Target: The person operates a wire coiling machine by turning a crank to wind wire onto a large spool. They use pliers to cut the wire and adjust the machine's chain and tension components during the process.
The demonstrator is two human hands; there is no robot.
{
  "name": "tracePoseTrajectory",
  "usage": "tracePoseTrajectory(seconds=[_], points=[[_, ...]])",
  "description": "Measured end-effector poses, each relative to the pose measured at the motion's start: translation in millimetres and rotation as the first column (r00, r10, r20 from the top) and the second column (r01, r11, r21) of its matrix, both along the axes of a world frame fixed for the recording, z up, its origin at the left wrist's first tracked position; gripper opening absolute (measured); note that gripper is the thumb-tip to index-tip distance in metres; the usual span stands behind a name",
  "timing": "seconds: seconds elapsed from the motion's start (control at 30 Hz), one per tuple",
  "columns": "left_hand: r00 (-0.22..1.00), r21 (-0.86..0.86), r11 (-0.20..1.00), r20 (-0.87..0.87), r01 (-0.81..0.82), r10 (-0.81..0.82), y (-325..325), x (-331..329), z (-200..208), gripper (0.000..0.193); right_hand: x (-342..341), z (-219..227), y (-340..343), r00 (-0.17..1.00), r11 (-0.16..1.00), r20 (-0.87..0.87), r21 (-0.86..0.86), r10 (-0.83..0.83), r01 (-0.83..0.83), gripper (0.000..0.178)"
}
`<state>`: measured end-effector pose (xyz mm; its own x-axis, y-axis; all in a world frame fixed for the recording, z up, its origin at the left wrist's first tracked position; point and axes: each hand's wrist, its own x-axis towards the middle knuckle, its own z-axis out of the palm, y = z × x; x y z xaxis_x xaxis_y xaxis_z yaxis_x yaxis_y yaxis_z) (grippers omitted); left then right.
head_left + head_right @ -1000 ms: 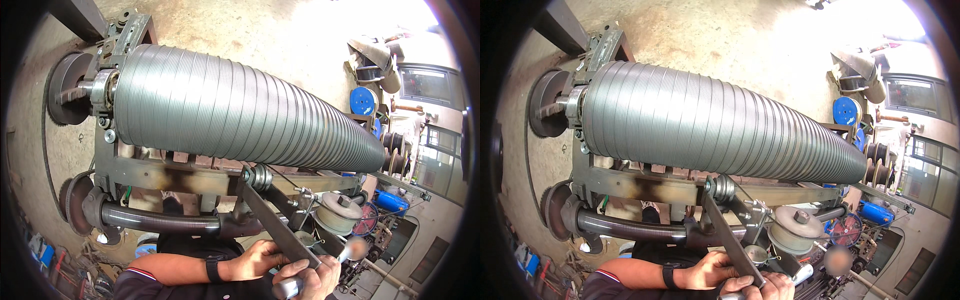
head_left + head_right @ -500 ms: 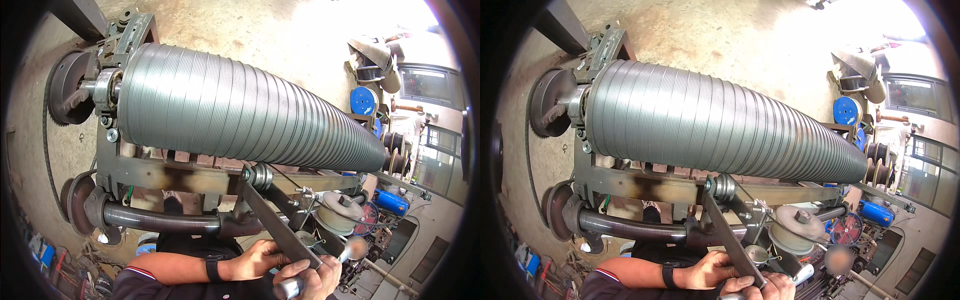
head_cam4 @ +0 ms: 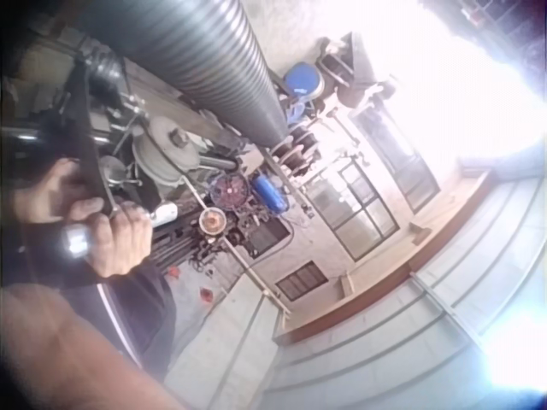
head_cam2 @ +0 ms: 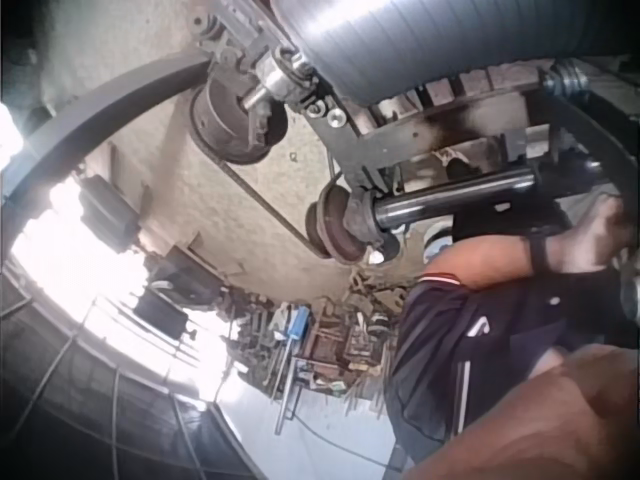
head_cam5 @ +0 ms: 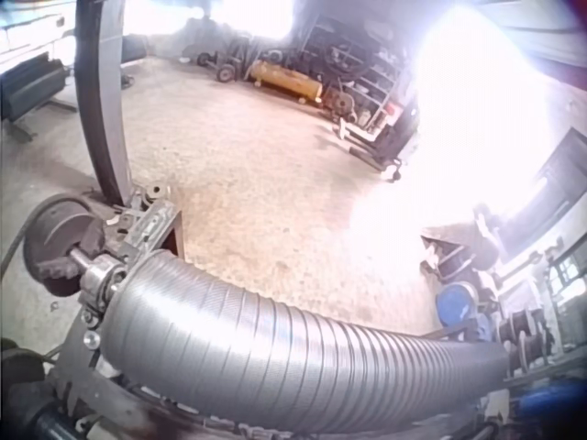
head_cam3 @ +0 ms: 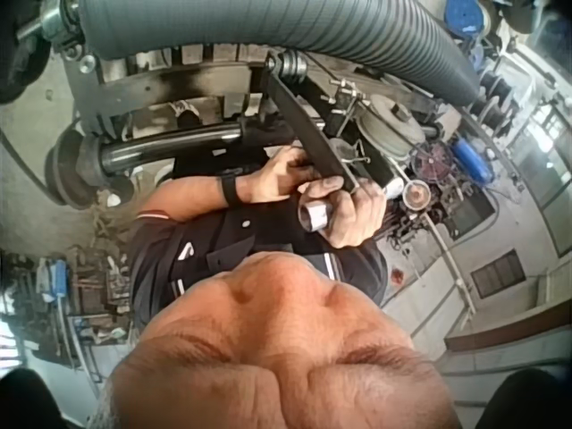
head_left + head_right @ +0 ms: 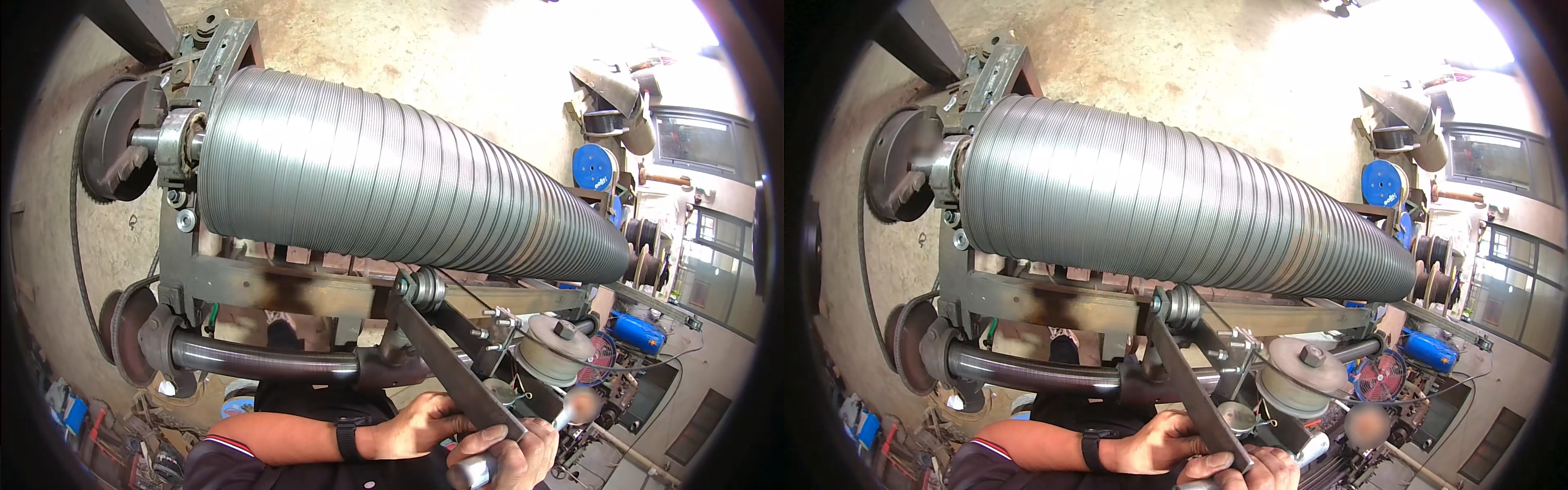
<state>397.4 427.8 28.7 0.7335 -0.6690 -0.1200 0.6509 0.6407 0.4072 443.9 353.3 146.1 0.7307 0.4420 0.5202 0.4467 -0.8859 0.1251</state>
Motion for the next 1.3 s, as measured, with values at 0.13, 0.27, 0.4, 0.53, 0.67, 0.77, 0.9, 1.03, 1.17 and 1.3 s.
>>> tracePoseTrajectory(seconds=[0.13, 0.27, 0.4, 0.53, 0.67, 0.77, 0.9, 1.03, 1.17, 1.3], points=[[0.999, 0.032, 0.999, 0.019, -0.030, 0.029, 1.8, -0.8, 1.9, 0.025, 1.3, 2.4, 2.2, 1.000, 1.000, -0.014, 0.001, 0.004, -0.004, 0.019], [0.997, -0.050, 0.999, -0.068, 0.018, -0.021, 2.5, -4.1, 1.8, 0.026, 0.5, 3.7, 3.6, 1.000, 1.000, -0.018, 0.006, 0.012, -0.012, 0.019], [0.999, -0.024, 1.000, -0.037, -0.005, 0.004, 5.3, -3.7, 1.5, 0.026, -0.5, 0.0, 7.0, 1.000, 1.000, 0.012, 0.012, -0.001, 0.001, 0.019], [0.996, -0.004, 0.999, -0.077, 0.053, -0.053, 8.0, -5.8, 1.6, 0.023, -2.9, 0.7, 8.4, 1.000, 1.000, 0.006, -0.004, 0.005, -0.005, 0.019], [0.999, -0.009, 1.000, -0.050, 0.011, -0.012, 9.5, -5.9, 0.8, 0.028, -0.8, -0.1, 11.0, 1.000, 1.000, 0.026, 0.013, 0.017, -0.017, 0.020], [0.997, -0.033, 0.999, -0.076, 0.017, -0.020, 10.8, -7.0, -0.5, 0.028, -1.6, -4.3, 12.7, 0.999, 1.000, 0.050, 0.018, 0.020, -0.021, 0.020], [0.995, -0.077, 0.997, -0.099, 0.007, -0.015, 11.8, -8.5, -0.9, 0.026, -2.1, -3.0, 14.7, 0.999, 1.000, 0.037, 0.013, 0.021, -0.021, 0.020], [0.998, -0.045, 0.999, -0.069, 0.010, -0.013, 17.6, -3.6, 2.0, 0.025, -1.6, 0.2, 15.6, 1.000, 1.000, 0.006, 0.005, 0.030, -0.030, 0.019], [0.990, -0.090, 0.996, -0.135, 0.016, -0.028, 17.4, -6.4, 1.2, 0.025, -1.2, -2.1, 16.8, 0.999, 0.999, 0.030, 0.008, 0.043, -0.043, 0.018], [0.993, -0.076, 0.997, -0.115, 0.016, -0.025, 18.5, -8.4, -0.1, 0.024, -1.1, -1.9, 18.7, 0.998, 0.999, 0.035, 0.010, 0.043, -0.043, 0.018]])
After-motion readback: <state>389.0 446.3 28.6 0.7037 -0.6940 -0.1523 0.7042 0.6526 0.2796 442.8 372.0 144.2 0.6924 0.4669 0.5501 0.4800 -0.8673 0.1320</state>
